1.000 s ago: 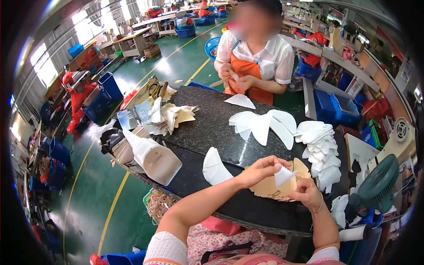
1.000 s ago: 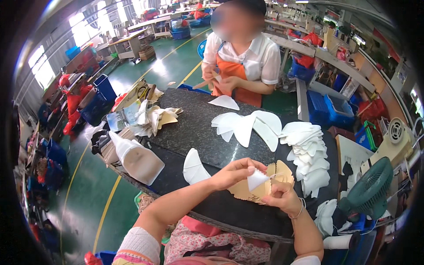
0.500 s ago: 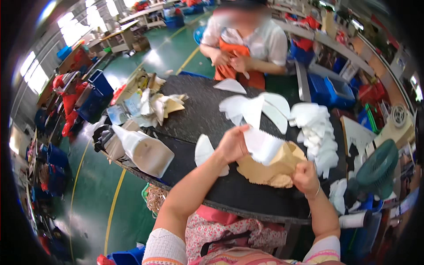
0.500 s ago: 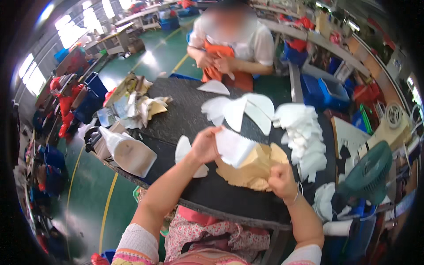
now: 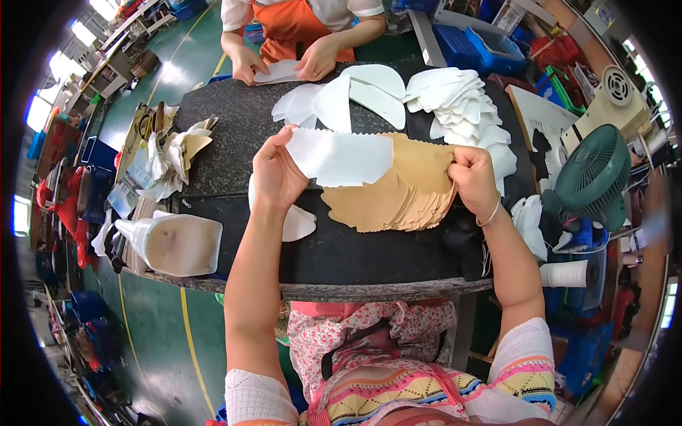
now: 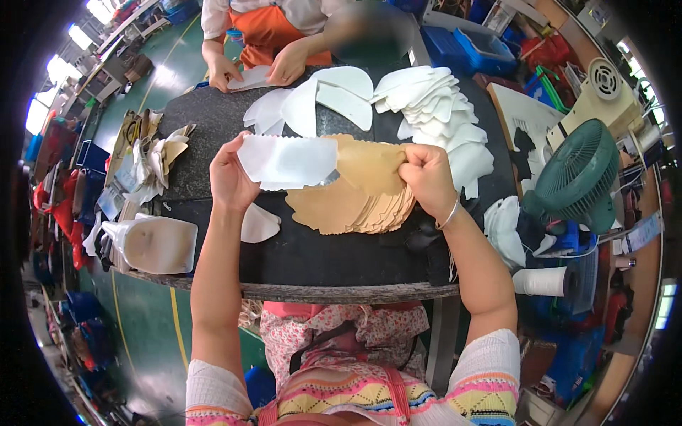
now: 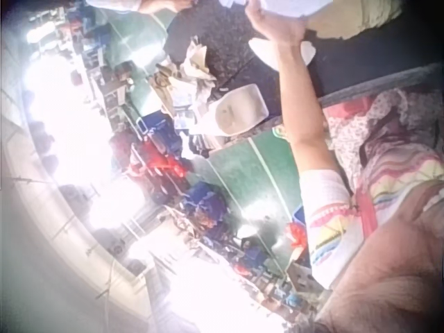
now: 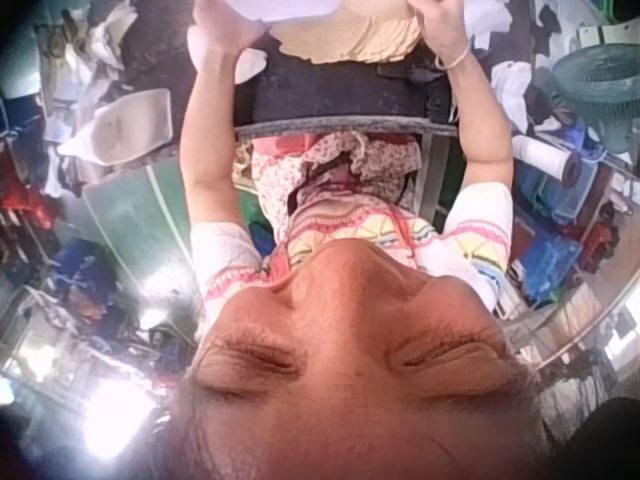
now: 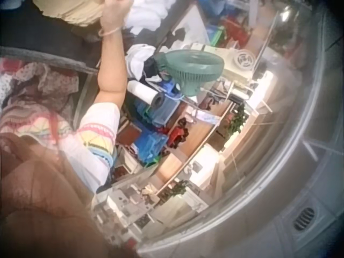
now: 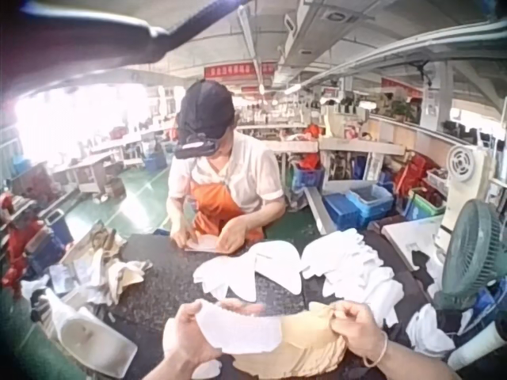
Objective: The person sorts and assembles white and tan shoe parts by hand on a workshop table.
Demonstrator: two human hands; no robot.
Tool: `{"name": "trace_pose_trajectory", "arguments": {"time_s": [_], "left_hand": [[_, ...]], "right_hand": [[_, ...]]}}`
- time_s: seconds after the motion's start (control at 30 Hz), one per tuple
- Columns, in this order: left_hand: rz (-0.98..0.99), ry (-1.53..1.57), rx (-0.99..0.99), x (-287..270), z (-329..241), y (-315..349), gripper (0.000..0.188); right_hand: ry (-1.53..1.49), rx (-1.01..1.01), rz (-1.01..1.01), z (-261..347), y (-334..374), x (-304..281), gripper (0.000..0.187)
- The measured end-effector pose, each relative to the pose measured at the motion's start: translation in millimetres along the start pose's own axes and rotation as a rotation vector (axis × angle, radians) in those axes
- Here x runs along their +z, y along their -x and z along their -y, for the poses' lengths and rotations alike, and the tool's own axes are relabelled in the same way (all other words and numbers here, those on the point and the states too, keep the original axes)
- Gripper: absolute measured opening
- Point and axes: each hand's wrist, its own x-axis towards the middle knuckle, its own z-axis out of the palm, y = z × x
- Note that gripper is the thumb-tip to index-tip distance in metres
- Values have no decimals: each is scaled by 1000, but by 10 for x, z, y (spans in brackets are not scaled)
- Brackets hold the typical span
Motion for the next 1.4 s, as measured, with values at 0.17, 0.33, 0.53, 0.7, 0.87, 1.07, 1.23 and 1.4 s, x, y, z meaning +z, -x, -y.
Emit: {"name": "trace_pose_trajectory", "arguments": {"time_s": [0.17,0.33,0.53,0.7,0.87,1.07,1.23,1.4], "left_hand": [[103,-78,-10,-46,54,14,28],[242,-38,-357,210,317,105,72],[184,-30,-514,265,490,110,87],[174,-125,-465,217,534,130,95],[166,90,-555,224,686,222,99],[248,-67,-567,209,661,191,80],[196,-183,-596,221,612,200,93],[100,4,-657,107,534,160,75]], "right_hand": [[146,-112,-46,-52,23,13,28],[-174,109,82,35,99,204,29],[242,-16,82,-55,107,225,29],[271,-195,78,-21,115,333,51],[226,-175,267,46,198,359,51],[166,-104,342,-86,119,254,29],[354,-125,438,-17,77,206,22],[624,-354,434,54,23,143,19]]}}
